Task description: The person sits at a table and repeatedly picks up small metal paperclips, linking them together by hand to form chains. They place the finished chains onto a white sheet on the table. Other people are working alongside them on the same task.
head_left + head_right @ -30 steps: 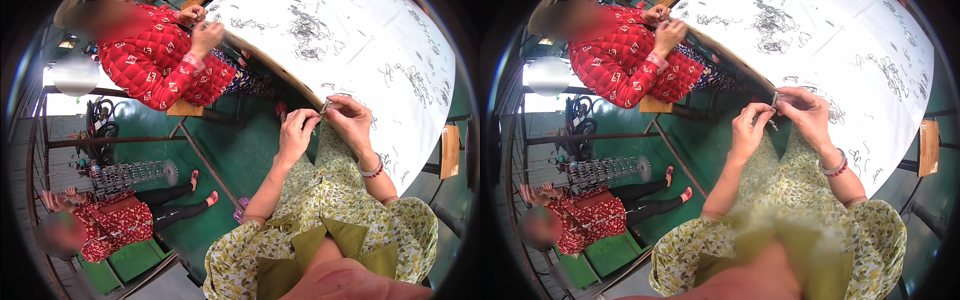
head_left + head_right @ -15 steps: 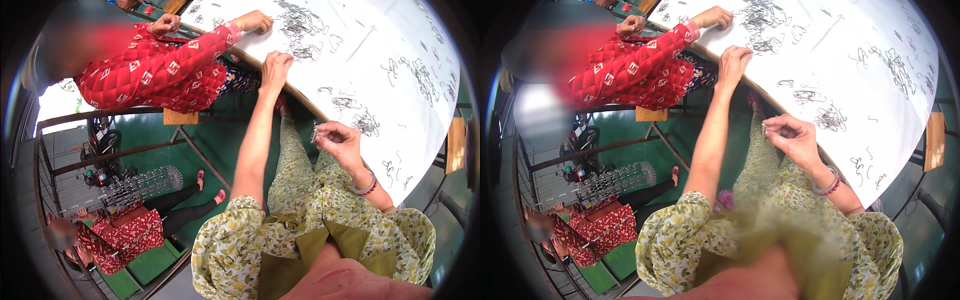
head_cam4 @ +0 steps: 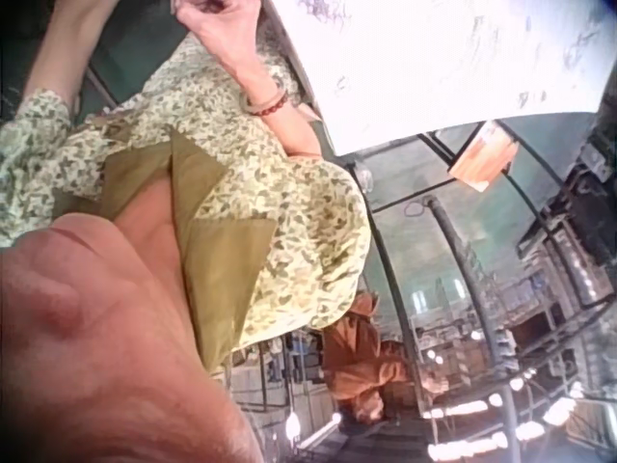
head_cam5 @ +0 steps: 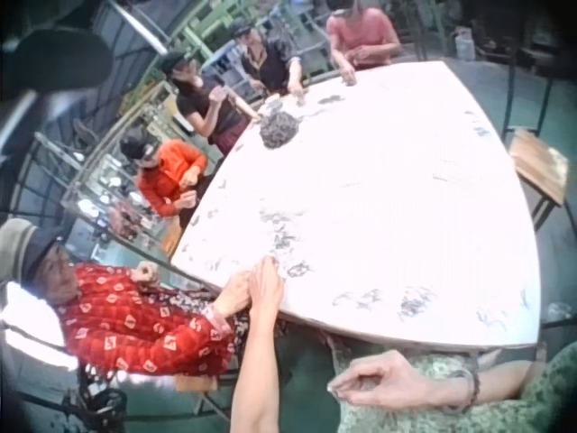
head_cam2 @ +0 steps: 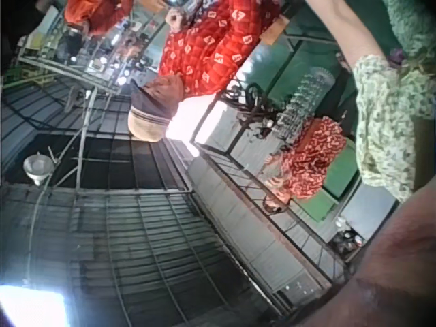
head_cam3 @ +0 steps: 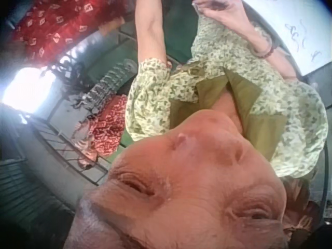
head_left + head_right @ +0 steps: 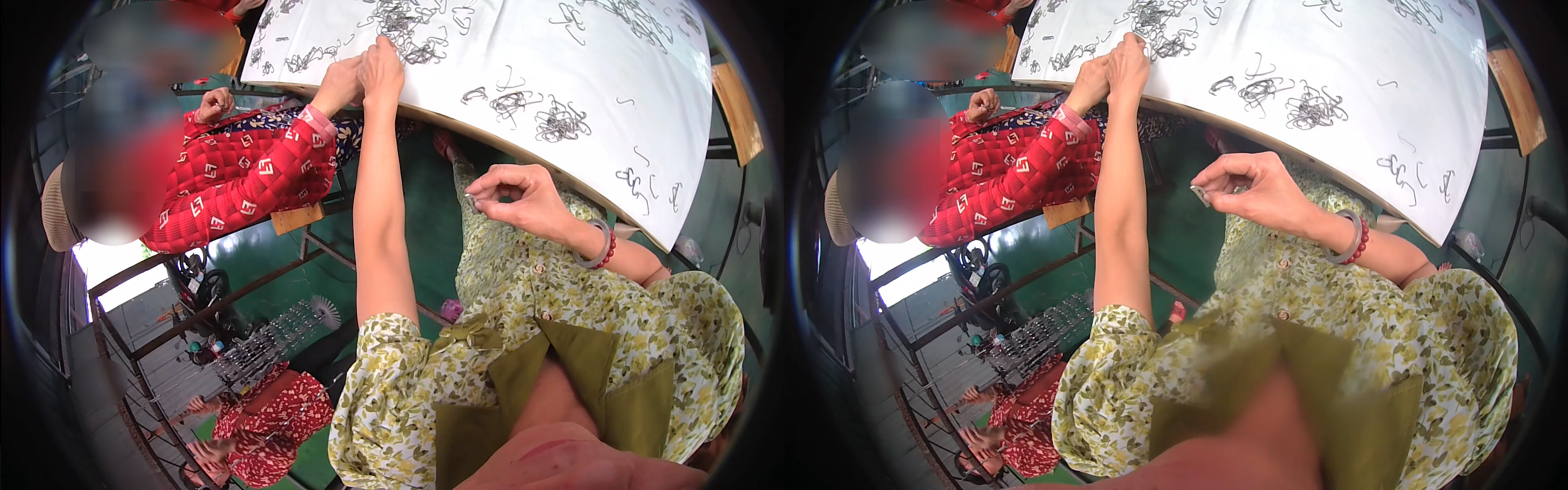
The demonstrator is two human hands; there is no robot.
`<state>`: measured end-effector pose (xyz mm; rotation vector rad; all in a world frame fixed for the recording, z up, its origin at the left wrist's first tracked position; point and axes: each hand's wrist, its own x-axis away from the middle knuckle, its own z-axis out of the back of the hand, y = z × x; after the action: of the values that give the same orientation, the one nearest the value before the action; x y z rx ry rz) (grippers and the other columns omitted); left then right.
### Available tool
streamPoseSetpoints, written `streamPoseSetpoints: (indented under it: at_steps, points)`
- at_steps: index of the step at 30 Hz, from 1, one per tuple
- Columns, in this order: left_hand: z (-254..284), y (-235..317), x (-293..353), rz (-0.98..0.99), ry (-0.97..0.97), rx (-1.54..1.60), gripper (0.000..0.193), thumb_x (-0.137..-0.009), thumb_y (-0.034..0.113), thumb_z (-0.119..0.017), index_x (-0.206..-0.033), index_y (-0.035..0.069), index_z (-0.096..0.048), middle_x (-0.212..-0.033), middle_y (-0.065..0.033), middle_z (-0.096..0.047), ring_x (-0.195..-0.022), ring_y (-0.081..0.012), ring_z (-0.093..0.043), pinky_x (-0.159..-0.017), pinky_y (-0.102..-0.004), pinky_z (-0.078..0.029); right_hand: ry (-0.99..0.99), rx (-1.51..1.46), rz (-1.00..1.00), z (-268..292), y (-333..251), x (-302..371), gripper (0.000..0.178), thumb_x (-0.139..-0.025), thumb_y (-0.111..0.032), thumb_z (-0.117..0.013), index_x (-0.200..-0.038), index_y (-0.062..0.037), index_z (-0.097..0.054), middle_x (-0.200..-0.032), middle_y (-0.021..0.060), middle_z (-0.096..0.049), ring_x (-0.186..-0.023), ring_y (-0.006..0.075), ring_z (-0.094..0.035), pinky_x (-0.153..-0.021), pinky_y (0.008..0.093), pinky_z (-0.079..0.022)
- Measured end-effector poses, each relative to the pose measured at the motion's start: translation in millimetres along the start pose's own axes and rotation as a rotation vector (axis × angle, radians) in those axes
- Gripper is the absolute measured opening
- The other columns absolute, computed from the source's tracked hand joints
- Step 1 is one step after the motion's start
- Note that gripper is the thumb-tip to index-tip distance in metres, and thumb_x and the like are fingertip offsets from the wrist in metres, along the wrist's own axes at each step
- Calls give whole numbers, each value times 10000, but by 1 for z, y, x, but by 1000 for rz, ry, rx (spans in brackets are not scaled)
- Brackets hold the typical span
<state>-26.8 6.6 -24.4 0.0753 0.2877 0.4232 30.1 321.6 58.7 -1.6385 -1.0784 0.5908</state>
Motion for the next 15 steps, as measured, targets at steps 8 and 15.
streamPoseSetpoints:
  at_steps: [8,15]
  points:
    - [10,53,26,-75,63,545,148,-854,137,-585,-916,10,-626,-837,-177,-644,-830,-350,-601,-742,-429,-468,6,40,38,1,-5,6,192,-766,40,-614,-947,18,-674,-795,31,-639,-734,59,-588,-675,215,-496]
    - [8,136,78,-214,21,627,136,-768,138,-688,-843,50,-616,-764,-125,-626,-794,-313,-575,-715,-395,-466,-9,58,39,-3,-13,2,181,-772,71,-613,-944,43,-663,-811,33,-628,-743,62,-584,-681,211,-500]
